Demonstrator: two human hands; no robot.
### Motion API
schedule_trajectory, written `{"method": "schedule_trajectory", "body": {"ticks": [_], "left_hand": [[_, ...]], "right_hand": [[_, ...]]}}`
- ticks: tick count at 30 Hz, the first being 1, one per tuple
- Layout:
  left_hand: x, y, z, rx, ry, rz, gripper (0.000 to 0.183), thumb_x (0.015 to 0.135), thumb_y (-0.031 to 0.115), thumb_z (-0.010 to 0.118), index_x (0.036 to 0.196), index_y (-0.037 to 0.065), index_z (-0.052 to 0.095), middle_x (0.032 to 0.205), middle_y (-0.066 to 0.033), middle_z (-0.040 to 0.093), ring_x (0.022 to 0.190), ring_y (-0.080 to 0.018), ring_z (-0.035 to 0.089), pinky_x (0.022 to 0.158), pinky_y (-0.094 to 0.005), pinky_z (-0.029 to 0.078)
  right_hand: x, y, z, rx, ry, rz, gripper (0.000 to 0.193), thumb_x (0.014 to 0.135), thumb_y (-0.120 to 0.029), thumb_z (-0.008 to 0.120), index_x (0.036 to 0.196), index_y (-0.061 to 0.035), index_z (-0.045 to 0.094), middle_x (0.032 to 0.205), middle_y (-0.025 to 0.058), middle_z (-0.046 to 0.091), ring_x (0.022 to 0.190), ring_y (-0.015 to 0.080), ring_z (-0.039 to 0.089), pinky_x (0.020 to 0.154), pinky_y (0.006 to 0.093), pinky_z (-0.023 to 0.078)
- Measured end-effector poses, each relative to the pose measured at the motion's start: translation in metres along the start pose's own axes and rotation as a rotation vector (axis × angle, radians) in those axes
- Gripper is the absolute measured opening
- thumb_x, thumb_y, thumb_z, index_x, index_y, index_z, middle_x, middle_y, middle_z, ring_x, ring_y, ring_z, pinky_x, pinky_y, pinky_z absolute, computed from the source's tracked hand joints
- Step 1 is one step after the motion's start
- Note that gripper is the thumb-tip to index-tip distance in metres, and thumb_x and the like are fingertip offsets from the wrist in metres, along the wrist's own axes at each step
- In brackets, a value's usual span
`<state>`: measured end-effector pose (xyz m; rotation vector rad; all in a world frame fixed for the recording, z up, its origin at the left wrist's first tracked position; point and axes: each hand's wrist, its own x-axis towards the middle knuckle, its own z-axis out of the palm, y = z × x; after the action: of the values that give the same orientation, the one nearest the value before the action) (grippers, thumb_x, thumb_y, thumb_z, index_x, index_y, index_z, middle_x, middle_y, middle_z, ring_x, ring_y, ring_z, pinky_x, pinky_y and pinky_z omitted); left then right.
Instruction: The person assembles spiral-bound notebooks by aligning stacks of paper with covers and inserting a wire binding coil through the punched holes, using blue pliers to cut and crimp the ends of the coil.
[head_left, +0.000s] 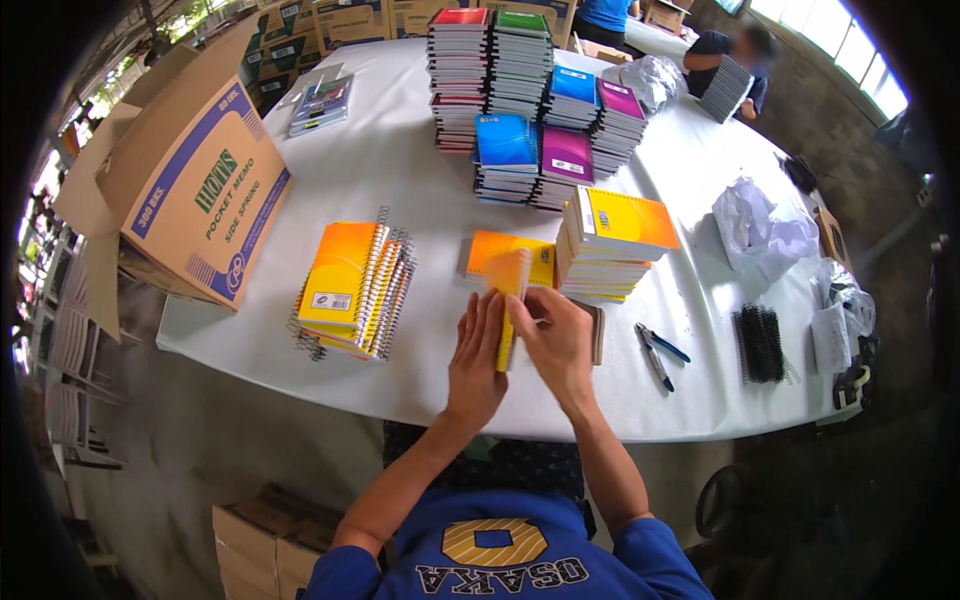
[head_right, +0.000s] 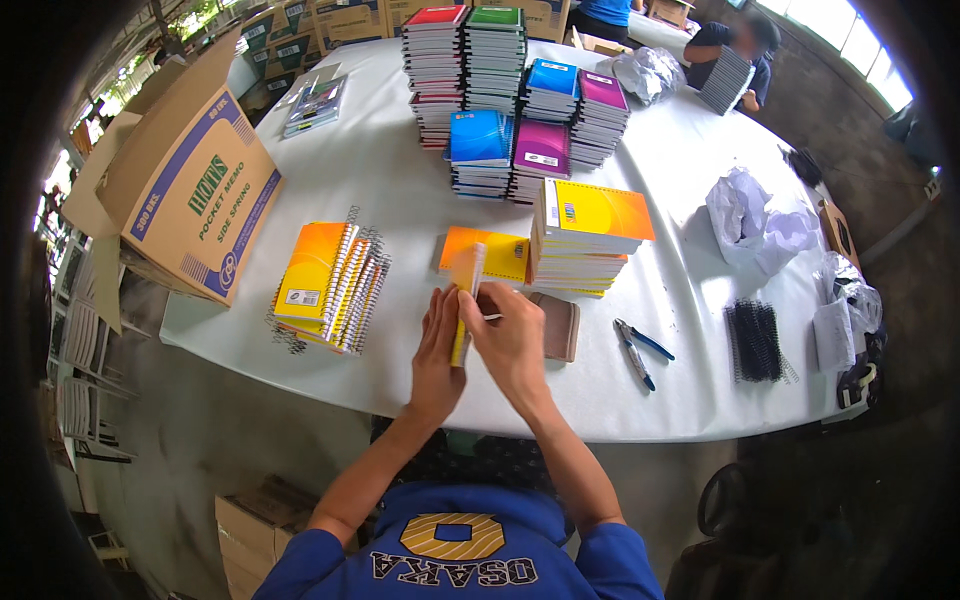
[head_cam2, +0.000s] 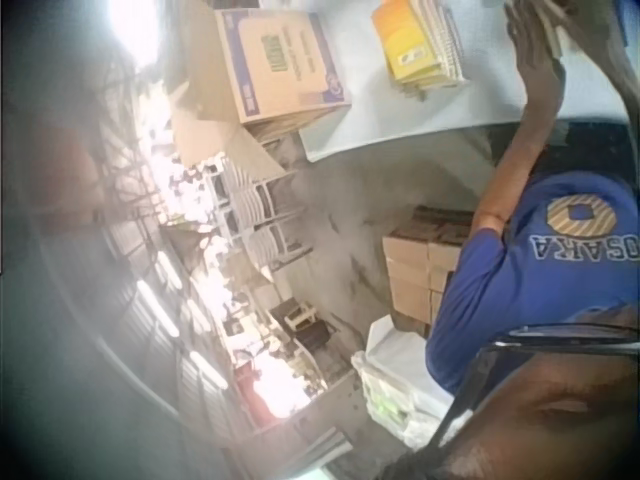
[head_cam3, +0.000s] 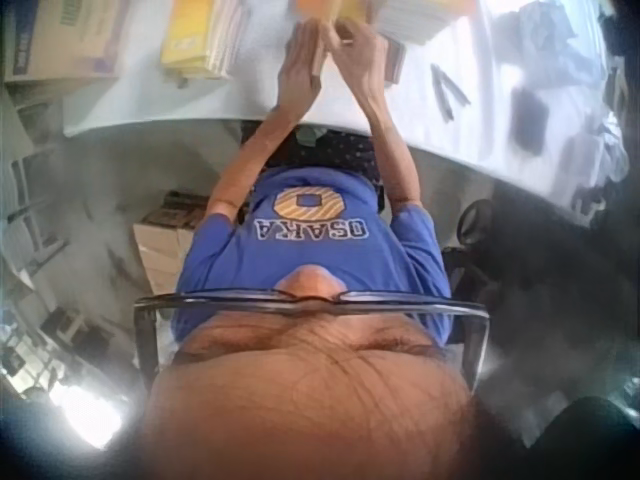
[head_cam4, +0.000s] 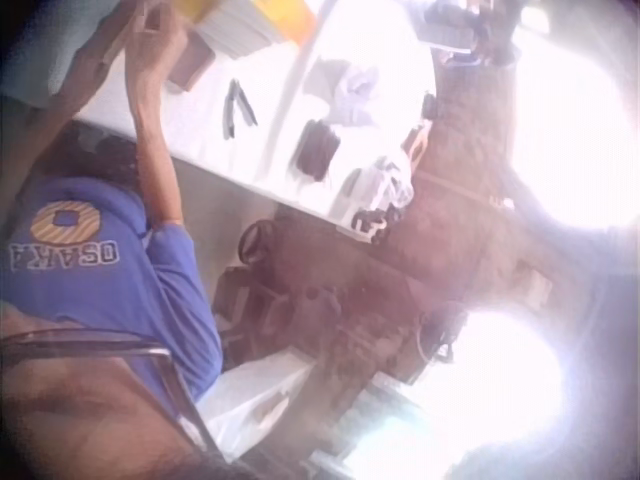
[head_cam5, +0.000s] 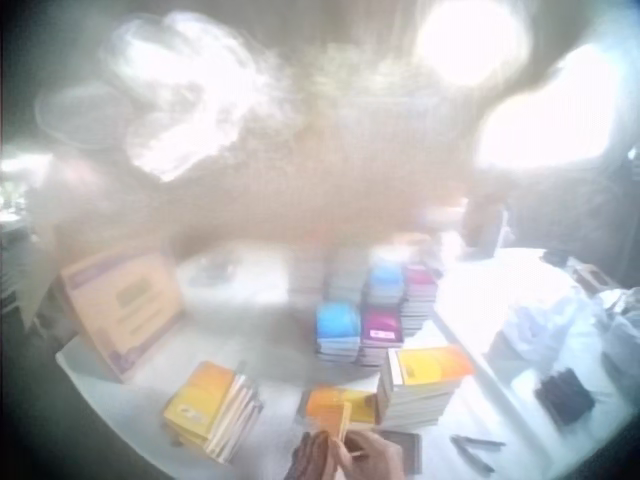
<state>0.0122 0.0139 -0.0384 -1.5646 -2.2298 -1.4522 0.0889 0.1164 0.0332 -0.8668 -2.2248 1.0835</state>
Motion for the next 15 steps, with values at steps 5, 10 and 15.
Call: {"method": "schedule_trajectory", "body": {"ticks": [5, 10, 15], "left_hand": [[0.007, -0.025, -0.049, -0.816, -0.411, -0.232, 0.057, 0.092, -0.003, 0.054, 0.146, 0.008, 0.041, 0.148, -0.007, 0.047, 0.138, -0.0272, 0.042, 0.113, -0.0406, 0.033], [-0.003, -0.058, -0.045, -0.636, -0.643, -0.113, 0.07, 0.092, 0.014, 0.065, 0.152, 0.008, 0.029, 0.148, -0.0146, 0.045, 0.139, -0.0254, 0.039, 0.116, -0.0363, 0.025], [-0.013, -0.033, -0.046, -0.844, -0.267, -0.187, 0.098, 0.086, 0.04, 0.07, 0.155, 0.004, 0.009, 0.151, -0.0228, 0.037, 0.143, -0.0293, 0.031, 0.117, -0.0386, 0.022]], "right_hand": [[-0.035, 0.048, -0.032, 0.434, 0.053, -0.166, 0.05, 0.079, -0.004, 0.077, 0.122, -0.0004, 0.052, 0.115, 0.0123, 0.061, 0.108, 0.022, 0.06, 0.093, 0.0345, 0.048], [-0.066, 0.08, 0.014, 0.772, -0.256, 0.08, 0.021, 0.089, 0.007, 0.06, 0.106, -0.0012, 0.05, 0.11, 0.0114, 0.063, 0.108, 0.0179, 0.06, 0.095, 0.0323, 0.048], [-0.07, 0.081, 0.029, 0.777, -0.207, 0.057, 0.017, 0.091, 0.005, 0.06, 0.102, -0.0021, 0.049, 0.11, 0.0108, 0.062, 0.104, 0.0153, 0.058, 0.093, 0.0297, 0.047]]}}
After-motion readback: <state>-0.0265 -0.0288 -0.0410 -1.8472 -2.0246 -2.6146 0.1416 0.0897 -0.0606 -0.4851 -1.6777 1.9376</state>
